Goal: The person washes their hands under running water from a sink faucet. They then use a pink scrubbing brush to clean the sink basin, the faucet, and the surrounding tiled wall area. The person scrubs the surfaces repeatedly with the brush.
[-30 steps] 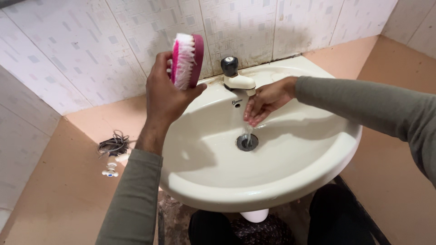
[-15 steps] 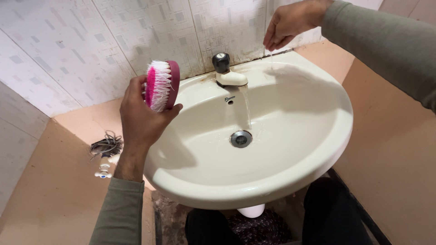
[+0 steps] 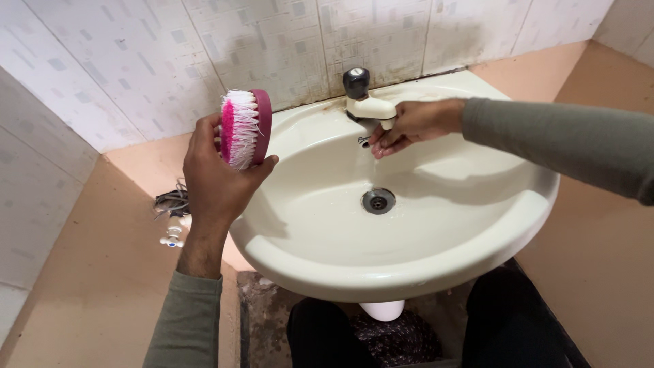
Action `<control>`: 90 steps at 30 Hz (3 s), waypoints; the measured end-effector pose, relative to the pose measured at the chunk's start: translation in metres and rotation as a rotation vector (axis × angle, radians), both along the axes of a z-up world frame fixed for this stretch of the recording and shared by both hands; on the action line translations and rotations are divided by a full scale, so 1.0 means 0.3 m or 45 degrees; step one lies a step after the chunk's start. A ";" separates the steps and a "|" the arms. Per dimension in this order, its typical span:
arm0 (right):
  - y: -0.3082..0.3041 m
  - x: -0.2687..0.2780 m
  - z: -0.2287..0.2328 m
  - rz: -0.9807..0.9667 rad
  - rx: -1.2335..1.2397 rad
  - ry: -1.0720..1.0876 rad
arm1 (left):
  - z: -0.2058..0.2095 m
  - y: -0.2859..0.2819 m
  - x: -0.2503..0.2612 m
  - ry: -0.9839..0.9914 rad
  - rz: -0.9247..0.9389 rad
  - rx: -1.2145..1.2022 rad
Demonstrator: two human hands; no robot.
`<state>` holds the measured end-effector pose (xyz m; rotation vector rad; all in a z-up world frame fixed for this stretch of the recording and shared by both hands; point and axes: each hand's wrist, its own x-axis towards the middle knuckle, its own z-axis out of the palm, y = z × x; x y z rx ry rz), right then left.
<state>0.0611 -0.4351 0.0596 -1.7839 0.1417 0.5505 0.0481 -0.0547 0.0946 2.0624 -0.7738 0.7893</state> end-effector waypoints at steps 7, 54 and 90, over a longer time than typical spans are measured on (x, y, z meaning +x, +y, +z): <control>0.098 -0.023 -0.096 -0.209 0.265 0.111 | -0.031 0.044 0.006 0.010 -0.006 -0.079; 0.185 -0.021 -0.131 0.149 0.361 0.081 | -0.057 0.057 -0.053 -0.246 -0.076 -0.145; 0.022 -0.026 -0.068 -0.102 0.163 -0.031 | -0.071 -0.018 -0.045 -0.405 -0.089 0.027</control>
